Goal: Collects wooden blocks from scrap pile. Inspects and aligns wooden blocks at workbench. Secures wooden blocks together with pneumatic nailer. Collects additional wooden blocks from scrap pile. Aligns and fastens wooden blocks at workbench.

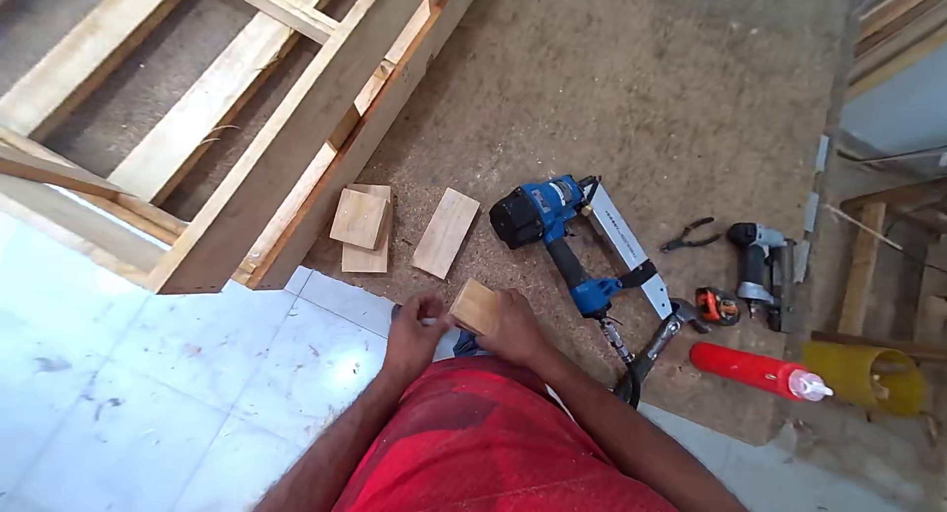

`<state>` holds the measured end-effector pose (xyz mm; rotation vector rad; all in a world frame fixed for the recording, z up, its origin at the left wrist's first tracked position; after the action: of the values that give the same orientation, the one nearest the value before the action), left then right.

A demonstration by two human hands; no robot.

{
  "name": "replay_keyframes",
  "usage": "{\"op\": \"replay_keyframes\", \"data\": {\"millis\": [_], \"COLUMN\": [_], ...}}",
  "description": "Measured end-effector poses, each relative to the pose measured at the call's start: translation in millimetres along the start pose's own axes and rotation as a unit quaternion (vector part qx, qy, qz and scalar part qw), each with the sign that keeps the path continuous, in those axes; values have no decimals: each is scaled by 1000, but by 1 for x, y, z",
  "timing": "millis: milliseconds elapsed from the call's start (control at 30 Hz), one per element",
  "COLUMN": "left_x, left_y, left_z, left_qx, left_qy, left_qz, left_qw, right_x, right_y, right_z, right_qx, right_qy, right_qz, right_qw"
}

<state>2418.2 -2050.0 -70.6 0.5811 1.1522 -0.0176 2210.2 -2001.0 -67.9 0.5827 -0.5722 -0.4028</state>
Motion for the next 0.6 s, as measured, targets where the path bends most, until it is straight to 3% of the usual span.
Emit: {"op": "replay_keyframes", "data": {"millis": [100, 233, 400, 600], "left_x": [-24, -93, -125, -127], "left_y": [20, 39, 52, 67], "left_z": [-6, 3, 23, 31], "left_qx": [106, 170, 122, 84], "left_qy": [130, 231, 134, 51], "left_qz": [-49, -201, -310, -375], "left_qw": [985, 937, 933, 922], "right_x": [22, 44, 68, 77], "right_y": [32, 60, 80, 97], "right_z": [39, 64, 74, 73], "right_qx": [42, 37, -42, -46], "right_qy": [-178, -249, -238, -206], "right_qz": [81, 198, 287, 323], "right_qw": [980, 947, 927, 923]}}
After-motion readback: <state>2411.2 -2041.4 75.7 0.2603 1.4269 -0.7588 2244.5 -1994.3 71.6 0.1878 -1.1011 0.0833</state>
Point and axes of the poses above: each hand's wrist, its own y-axis away from the middle knuckle, its own z-axis out of the back of the hand, x = y × z, the point moved 5 cm from there along -y, towards the middle knuckle, and after that the axes turned 6 degrees about -z, right-handed, at the moved point
